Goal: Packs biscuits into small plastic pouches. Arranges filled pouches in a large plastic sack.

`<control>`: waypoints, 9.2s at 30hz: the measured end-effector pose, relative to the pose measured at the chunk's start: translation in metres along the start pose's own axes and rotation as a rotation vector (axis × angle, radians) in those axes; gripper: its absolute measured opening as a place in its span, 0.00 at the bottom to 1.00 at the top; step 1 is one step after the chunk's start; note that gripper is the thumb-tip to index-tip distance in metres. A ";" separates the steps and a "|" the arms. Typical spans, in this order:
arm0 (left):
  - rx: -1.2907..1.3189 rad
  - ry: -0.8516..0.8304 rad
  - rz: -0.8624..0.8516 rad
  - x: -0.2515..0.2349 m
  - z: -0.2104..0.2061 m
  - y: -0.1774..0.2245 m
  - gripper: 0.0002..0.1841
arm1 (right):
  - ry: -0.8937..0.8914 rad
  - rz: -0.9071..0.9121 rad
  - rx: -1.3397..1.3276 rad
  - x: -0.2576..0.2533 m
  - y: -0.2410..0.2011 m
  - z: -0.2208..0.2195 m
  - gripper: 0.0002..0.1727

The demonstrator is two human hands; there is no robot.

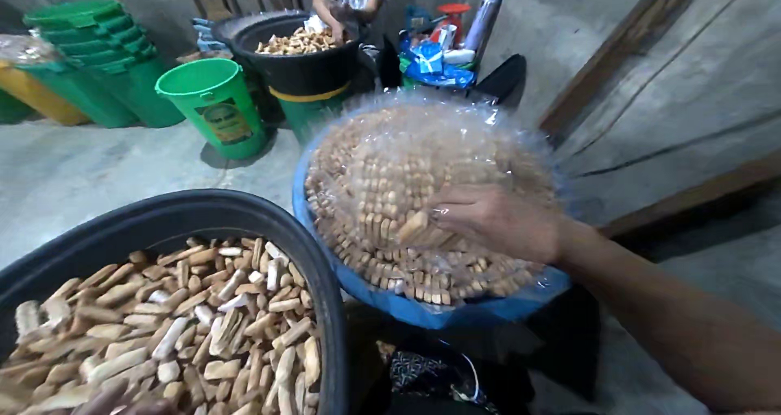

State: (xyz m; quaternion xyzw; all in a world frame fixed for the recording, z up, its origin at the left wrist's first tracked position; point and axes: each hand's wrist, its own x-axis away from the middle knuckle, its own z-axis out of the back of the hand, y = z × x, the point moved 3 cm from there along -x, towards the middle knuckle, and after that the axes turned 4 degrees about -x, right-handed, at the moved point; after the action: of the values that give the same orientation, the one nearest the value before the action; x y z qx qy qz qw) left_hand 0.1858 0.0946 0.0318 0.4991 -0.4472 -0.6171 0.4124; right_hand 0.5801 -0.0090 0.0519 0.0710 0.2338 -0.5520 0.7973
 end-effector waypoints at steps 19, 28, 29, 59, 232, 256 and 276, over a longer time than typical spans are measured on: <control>-1.409 -0.710 0.698 0.124 0.169 -0.020 0.21 | 0.110 -0.073 -0.156 -0.053 -0.027 -0.049 0.20; -1.717 -0.702 0.696 0.096 0.186 -0.038 0.16 | -1.083 0.047 0.011 -0.191 -0.170 -0.232 0.21; -1.732 -0.726 0.671 0.095 0.185 -0.036 0.14 | -1.093 0.048 0.059 -0.193 -0.174 -0.243 0.19; -0.278 0.434 0.419 0.222 0.117 -0.005 0.22 | -1.024 0.123 -0.690 -0.192 -0.285 -0.251 0.22; 0.254 0.287 -0.064 -0.011 0.041 -0.012 0.13 | 0.323 0.204 -0.841 -0.183 -0.207 -0.137 0.13; 0.180 0.465 -0.001 -0.005 0.070 -0.021 0.15 | -0.218 0.454 -0.521 -0.182 -0.227 -0.112 0.17; 0.273 0.694 0.644 -0.018 0.091 -0.086 0.22 | -1.326 0.031 0.084 -0.141 -0.175 -0.203 0.29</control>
State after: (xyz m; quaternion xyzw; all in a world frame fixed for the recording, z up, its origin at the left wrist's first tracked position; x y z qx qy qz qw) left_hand 0.0932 0.1467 -0.0377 0.5609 -0.4918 -0.1914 0.6379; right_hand 0.3210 0.1197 -0.0375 -0.2492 -0.3291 -0.4758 0.7766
